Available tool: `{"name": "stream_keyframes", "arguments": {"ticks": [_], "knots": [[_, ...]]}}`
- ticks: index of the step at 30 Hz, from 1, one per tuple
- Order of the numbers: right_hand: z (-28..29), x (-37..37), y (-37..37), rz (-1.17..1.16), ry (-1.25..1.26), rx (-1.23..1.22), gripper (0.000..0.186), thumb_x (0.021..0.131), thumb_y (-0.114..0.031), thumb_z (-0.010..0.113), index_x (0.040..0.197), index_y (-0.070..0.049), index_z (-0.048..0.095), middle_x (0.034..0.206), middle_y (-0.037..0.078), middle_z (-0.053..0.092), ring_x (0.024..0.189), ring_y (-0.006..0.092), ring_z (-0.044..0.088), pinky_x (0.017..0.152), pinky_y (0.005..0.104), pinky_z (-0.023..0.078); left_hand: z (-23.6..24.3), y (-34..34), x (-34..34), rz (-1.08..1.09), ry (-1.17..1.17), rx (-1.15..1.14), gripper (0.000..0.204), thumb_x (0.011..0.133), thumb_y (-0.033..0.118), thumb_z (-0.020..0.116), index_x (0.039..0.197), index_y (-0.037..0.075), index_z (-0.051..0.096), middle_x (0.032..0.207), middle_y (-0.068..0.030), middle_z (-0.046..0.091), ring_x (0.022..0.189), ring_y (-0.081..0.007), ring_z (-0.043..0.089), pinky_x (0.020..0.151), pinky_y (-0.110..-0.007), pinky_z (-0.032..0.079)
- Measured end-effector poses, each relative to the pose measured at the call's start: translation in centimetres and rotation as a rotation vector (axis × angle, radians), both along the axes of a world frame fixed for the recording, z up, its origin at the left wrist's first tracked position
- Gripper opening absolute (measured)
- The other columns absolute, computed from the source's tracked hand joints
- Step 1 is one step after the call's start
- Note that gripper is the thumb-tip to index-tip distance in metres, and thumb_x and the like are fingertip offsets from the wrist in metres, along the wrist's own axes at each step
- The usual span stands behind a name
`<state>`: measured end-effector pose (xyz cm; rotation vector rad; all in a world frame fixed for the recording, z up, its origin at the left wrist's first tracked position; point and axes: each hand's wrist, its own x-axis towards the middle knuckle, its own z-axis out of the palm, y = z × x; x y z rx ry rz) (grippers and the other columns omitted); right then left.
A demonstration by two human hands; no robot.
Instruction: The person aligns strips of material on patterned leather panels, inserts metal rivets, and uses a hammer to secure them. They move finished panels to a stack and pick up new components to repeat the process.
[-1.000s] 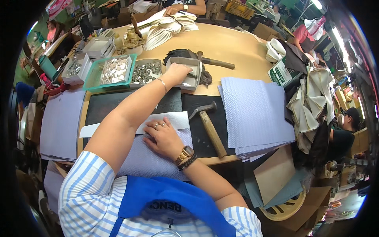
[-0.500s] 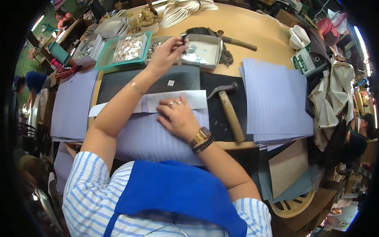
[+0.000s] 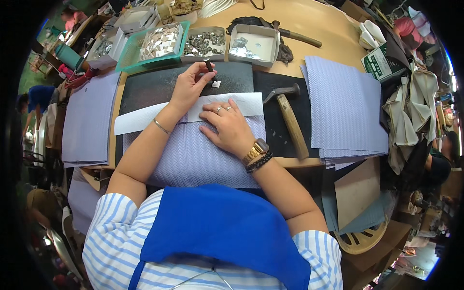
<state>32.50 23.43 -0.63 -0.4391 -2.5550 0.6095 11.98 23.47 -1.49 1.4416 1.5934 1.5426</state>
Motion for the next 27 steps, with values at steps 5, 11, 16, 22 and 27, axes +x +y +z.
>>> {"name": "stream_keyframes", "arguments": {"ticks": [5,11,16,22,27], "knots": [[-0.1,0.0,-0.1,-0.010,-0.009,0.006,0.030,0.092,-0.029,0.076,0.117,-0.013,0.073,0.130,0.007,0.068,0.128,0.0287,0.060,0.118,0.0620,0.035,-0.1,0.0,0.3,-0.025,0.022,-0.018,0.023,0.102,0.014,0.070,0.121,0.002,0.068,0.107,-0.0048,0.075,0.100,-0.0090,0.069,0.086,-0.027,0.057],[0.3,0.0,-0.2,-0.016,-0.014,0.041,0.031,0.092,-0.030,0.075,0.117,-0.012,0.073,0.128,0.007,0.069,0.126,0.0279,0.061,0.118,0.0595,0.036,-0.3,0.2,0.2,-0.039,0.023,0.004,0.024,0.100,0.014,0.072,0.121,0.003,0.068,0.106,-0.0093,0.076,0.095,-0.0127,0.072,0.083,-0.030,0.058],[2.3,1.7,0.4,-0.057,0.061,0.051,0.031,0.091,-0.027,0.076,0.117,-0.010,0.073,0.128,0.012,0.068,0.126,0.0315,0.061,0.114,0.0537,0.042,-0.2,-0.1,0.0,-0.038,0.081,-0.044,0.022,0.101,0.012,0.070,0.121,0.003,0.068,0.104,-0.0066,0.076,0.094,-0.0096,0.070,0.084,-0.028,0.057],[1.6,12.1,4.8,-0.660,-0.132,0.190,0.046,0.092,-0.029,0.077,0.130,-0.007,0.065,0.126,0.020,0.064,0.111,0.0410,0.063,0.097,0.0481,0.051,0.6,-0.4,0.2,-0.068,0.126,-0.054,0.021,0.101,0.013,0.070,0.120,0.004,0.068,0.103,-0.0093,0.077,0.091,-0.0122,0.072,0.081,-0.029,0.057],[0.5,17.6,6.4,-0.776,-0.283,-0.105,0.055,0.097,-0.043,0.071,0.134,-0.004,0.060,0.119,0.025,0.066,0.106,0.0446,0.064,0.091,0.0516,0.052,0.6,0.0,0.8,-0.062,0.140,-0.036,0.021,0.101,0.013,0.071,0.120,0.004,0.068,0.103,-0.0106,0.077,0.090,-0.0129,0.073,0.080,-0.029,0.057]]}}
